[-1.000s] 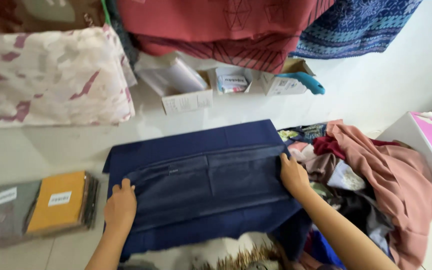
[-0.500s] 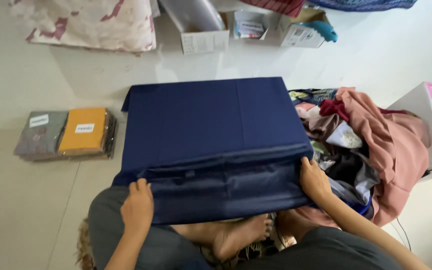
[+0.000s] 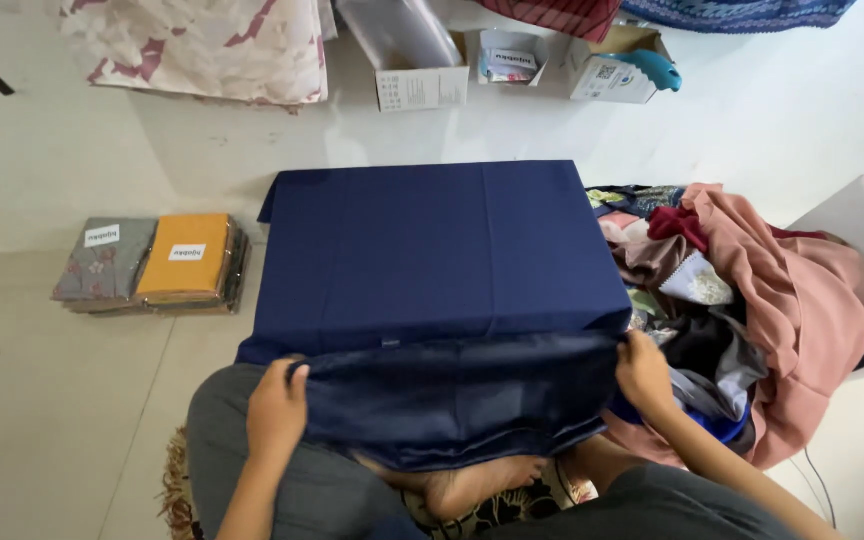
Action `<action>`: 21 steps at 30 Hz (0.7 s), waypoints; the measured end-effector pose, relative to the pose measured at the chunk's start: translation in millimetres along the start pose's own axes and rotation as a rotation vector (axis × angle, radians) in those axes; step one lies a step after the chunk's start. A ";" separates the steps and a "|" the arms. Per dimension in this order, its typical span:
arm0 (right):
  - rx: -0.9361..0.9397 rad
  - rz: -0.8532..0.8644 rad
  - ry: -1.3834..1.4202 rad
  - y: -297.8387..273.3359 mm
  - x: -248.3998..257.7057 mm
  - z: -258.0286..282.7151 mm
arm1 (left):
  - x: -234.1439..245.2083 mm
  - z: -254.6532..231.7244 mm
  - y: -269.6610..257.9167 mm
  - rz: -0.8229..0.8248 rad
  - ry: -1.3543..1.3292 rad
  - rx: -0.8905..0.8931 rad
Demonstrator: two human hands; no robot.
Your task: Unfolding a dark blue garment and using a lint roller to clean it
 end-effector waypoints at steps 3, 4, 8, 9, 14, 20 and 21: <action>-0.038 -0.251 0.125 9.9 32.6 10.8 | 23.6 7.3 14.4 -0.072 -0.276 0.048; -0.071 -0.373 0.203 16.3 47.5 13.8 | 36.8 2.0 21.2 -0.134 -0.371 0.035; 0.061 -0.594 0.343 60.5 119.2 79.7 | 83.7 -25.5 72.6 -0.275 -0.452 -0.036; 0.165 -0.738 0.336 66.7 151.7 108.5 | 102.8 -35.5 85.6 -0.373 -0.504 -0.059; 0.312 -1.115 0.275 120.1 254.2 184.8 | 200.9 -132.1 144.7 -0.685 -0.719 -0.265; 0.328 -1.195 0.293 189.7 266.8 220.4 | 226.6 -191.8 204.2 -1.011 -0.659 -0.490; 0.260 -1.166 0.222 208.1 242.6 208.0 | 211.7 -188.9 216.3 -1.030 -0.581 -0.494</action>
Point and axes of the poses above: each hand's wrist, its own y-axis towards the middle knuckle, its own x-axis out of the back of the hand, z = x × y, the point moved 8 cm from there along y, towards the middle knuckle, and after that the axes turned 10 degrees about -z, right-handed, at the moved point
